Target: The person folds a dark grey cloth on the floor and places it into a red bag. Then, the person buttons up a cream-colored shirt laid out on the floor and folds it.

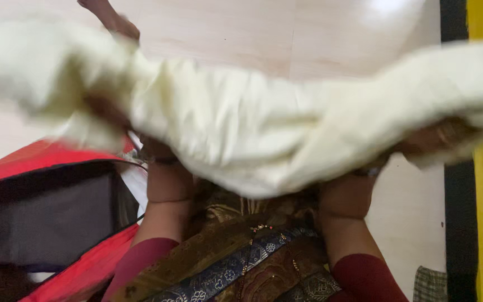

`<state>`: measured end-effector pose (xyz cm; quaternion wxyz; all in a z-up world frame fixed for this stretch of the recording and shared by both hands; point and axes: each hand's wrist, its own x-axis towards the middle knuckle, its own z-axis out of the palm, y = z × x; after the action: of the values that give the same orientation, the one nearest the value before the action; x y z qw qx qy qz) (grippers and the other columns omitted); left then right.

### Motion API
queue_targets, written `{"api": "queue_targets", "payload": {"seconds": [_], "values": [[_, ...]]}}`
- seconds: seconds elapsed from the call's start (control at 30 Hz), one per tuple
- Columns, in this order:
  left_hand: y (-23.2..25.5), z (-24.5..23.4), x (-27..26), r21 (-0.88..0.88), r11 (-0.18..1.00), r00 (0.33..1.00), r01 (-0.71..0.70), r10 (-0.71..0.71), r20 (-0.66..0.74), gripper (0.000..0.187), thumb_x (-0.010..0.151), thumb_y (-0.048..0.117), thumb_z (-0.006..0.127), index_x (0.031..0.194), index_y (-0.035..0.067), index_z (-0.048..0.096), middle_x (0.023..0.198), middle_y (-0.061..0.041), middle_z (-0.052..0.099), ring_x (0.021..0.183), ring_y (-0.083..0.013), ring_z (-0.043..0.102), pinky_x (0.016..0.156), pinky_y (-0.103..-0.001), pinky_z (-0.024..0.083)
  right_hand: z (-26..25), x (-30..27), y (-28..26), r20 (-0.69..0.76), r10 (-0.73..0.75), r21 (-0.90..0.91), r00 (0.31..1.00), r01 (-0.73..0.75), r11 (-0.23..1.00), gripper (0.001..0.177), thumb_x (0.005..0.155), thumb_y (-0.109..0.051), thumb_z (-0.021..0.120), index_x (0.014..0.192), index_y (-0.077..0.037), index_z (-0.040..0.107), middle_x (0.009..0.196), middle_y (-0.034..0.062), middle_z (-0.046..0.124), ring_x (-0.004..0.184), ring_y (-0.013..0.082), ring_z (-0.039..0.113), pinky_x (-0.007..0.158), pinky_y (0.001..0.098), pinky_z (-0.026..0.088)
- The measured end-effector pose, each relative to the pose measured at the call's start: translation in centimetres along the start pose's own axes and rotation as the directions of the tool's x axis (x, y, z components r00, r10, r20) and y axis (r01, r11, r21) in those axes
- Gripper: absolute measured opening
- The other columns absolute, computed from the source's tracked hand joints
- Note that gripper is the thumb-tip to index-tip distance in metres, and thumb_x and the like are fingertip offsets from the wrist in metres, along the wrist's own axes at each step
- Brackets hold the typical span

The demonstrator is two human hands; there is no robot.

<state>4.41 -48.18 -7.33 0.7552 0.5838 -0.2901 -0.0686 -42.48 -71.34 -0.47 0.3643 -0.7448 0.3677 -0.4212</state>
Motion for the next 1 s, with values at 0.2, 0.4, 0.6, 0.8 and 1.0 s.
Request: {"api": "queue_targets", "payload": {"seconds": [0.2,0.4,0.6,0.8,1.0], "values": [[-4.7,4.9,1.6,-0.031,0.999,0.992,-0.035,0.038,0.118,0.072,0.116,0.046,0.032,0.165,-0.004,0.019,0.173,-0.024,0.031,0.163,-0.0342,0.027,0.135,-0.043,0.01,7.2,4.0,3.3,-0.074,-0.181,-0.256,0.981,0.157,0.954,0.067,0.111,-0.023,0.07,0.16,0.001,0.031,0.164,0.0216,0.036,0.152,0.0357,0.034,0.126,0.0426,0.028],[0.8,3.2,-6.5,0.312,0.916,0.965,0.253,-0.262,-0.012,0.09,0.1,0.058,0.045,0.162,0.001,0.013,0.17,-0.022,0.011,0.153,-0.0375,0.016,0.121,-0.047,0.022,8.3,-4.6,7.7,-0.098,0.039,-0.065,0.994,-0.045,0.997,0.058,0.103,-0.017,0.07,0.152,0.0,0.044,0.158,0.0201,0.048,0.148,0.0316,0.044,0.123,0.0432,0.035],[-4.1,-1.5,-11.3,0.433,0.858,0.961,0.277,-0.243,-0.133,0.065,0.101,0.041,0.067,0.146,0.0,0.046,0.149,-0.02,0.051,0.139,-0.0339,0.051,0.118,-0.045,0.042,6.0,-8.4,10.4,0.013,0.212,-0.072,0.977,-0.21,0.975,0.034,0.101,-0.018,0.069,0.131,-0.003,0.065,0.133,0.015,0.068,0.13,0.0271,0.062,0.112,0.0412,0.049],[-2.0,0.0,-15.5,0.834,0.504,0.835,0.226,-0.542,0.101,0.088,0.082,0.032,0.086,0.147,-0.002,0.037,0.129,-0.026,0.06,0.121,-0.0382,0.059,0.102,-0.045,0.049,6.6,-10.0,13.3,0.282,0.464,-0.574,0.84,-0.24,0.783,0.063,0.091,-0.03,0.079,0.144,-0.008,0.053,0.139,0.0254,0.057,0.13,0.0399,0.056,0.109,0.0468,0.049],[2.2,3.5,-16.3,0.965,0.264,0.654,0.003,-0.73,0.197,0.108,0.073,0.033,0.089,0.157,0.009,0.026,0.136,-0.025,0.056,0.119,-0.0431,0.06,0.1,-0.051,0.051,9.4,-9.3,15.6,0.068,0.783,-0.69,0.618,-0.538,0.485,0.097,0.088,-0.038,0.079,0.162,-0.022,0.018,0.153,0.0377,0.026,0.132,0.0504,0.046,0.102,0.0523,0.05]]}}
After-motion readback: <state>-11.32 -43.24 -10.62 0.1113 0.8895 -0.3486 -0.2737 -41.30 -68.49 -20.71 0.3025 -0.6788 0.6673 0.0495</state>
